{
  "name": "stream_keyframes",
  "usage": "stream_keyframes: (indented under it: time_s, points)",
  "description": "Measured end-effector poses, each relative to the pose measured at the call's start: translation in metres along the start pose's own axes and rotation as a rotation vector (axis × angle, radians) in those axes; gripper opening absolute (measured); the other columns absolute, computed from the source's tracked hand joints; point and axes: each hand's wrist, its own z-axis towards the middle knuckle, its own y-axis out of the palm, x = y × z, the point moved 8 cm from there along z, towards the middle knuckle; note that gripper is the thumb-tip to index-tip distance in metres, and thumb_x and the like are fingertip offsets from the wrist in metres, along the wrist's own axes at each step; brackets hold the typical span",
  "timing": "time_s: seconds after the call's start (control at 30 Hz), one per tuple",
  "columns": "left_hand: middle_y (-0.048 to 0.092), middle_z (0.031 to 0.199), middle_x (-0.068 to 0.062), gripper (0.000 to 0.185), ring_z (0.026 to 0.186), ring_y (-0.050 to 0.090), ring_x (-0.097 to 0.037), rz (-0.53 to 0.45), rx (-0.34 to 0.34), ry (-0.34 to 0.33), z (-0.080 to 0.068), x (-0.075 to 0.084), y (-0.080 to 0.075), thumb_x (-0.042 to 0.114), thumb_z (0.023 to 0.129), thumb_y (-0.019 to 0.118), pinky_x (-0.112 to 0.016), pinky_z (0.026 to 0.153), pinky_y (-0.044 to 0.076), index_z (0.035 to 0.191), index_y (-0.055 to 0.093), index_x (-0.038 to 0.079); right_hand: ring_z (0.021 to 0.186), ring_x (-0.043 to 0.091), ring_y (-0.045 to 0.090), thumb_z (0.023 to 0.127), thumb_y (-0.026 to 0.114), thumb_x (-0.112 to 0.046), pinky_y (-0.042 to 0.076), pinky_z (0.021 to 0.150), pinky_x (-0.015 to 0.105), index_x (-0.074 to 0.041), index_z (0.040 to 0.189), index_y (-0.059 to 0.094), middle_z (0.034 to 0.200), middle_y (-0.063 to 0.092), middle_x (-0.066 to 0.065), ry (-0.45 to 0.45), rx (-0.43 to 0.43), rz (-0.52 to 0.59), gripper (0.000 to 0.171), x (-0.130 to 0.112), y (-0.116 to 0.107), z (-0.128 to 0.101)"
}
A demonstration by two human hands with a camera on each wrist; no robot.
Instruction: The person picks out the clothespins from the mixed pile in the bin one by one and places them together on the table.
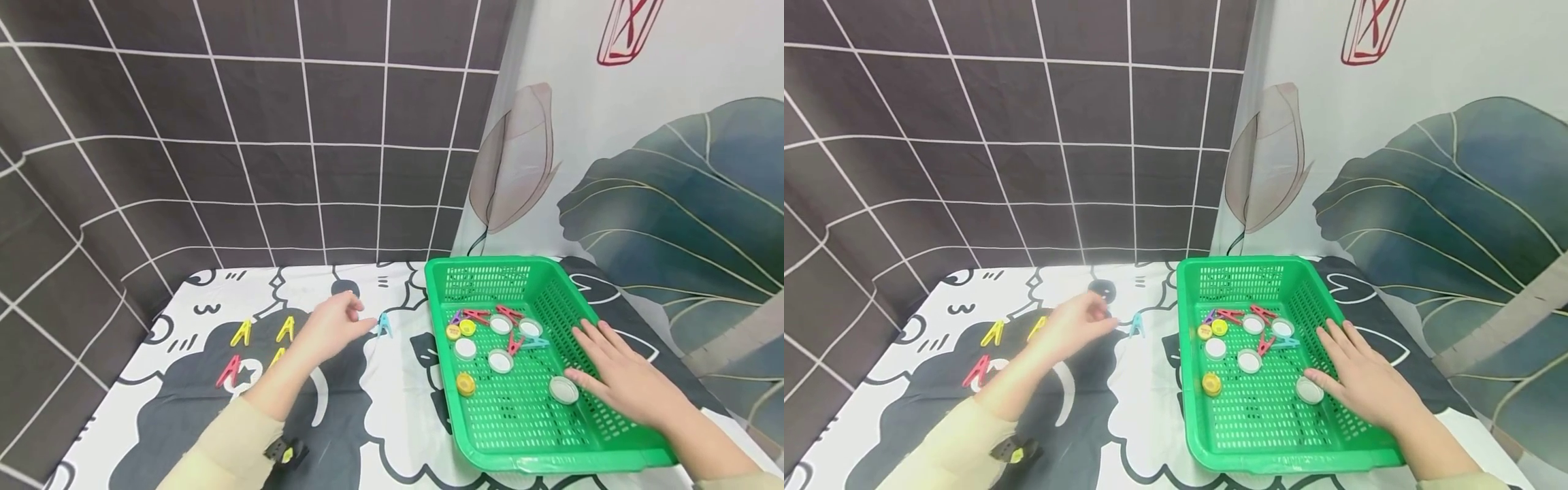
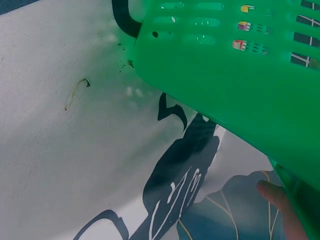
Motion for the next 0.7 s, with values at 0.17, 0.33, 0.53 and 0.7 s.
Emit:
stream_keyframes:
  time_s: [0.17,0.33,0.53,0.7]
  points:
    - [0.058,0.083,0.000,0.029,0.075,0.055,-0.015,-0.018,-0.034,0.094,0.016,0.034,0.019,0.029,0.081,0.070,-0.032,0.070,0.046,0.097,0.062,0.006,0.141,0.028,-0.009,0.093,0.053,-0.042,-0.006,0.111,0.042,0.005,0.143,0.029,0.147,0.024,0.028,-0.001,0.004,-0.010,0.073,0.001,0.000,0.000]
    - [0.058,0.084,-0.002,0.028,0.076,0.053,-0.015,-0.047,-0.087,0.181,0.030,0.073,0.042,0.027,0.081,0.071,-0.029,0.071,0.046,0.096,0.061,0.005,0.141,0.028,-0.008,0.093,0.053,-0.042,-0.003,0.111,0.046,0.005,0.143,0.029,0.147,0.023,0.028,0.002,-0.004,-0.011,0.073,0.002,0.000,-0.001]
    - [0.058,0.083,0.003,0.032,0.076,0.053,-0.012,-0.092,-0.196,0.199,0.043,0.105,0.075,0.032,0.082,0.071,-0.024,0.070,0.045,0.098,0.061,0.007,0.141,0.031,-0.006,0.093,0.052,-0.044,0.012,0.106,0.059,0.004,0.144,0.028,0.148,0.022,0.027,0.026,-0.020,0.009,0.074,0.002,-0.001,-0.001]
    - [0.058,0.081,0.006,0.029,0.073,0.053,-0.009,-0.166,-0.245,0.167,0.050,0.120,0.089,0.037,0.082,0.070,-0.022,0.066,0.045,0.096,0.061,0.013,0.141,0.031,-0.005,0.093,0.052,-0.044,0.003,0.111,0.050,0.004,0.144,0.029,0.148,0.023,0.027,0.019,-0.005,0.006,0.074,0.000,-0.003,-0.001]
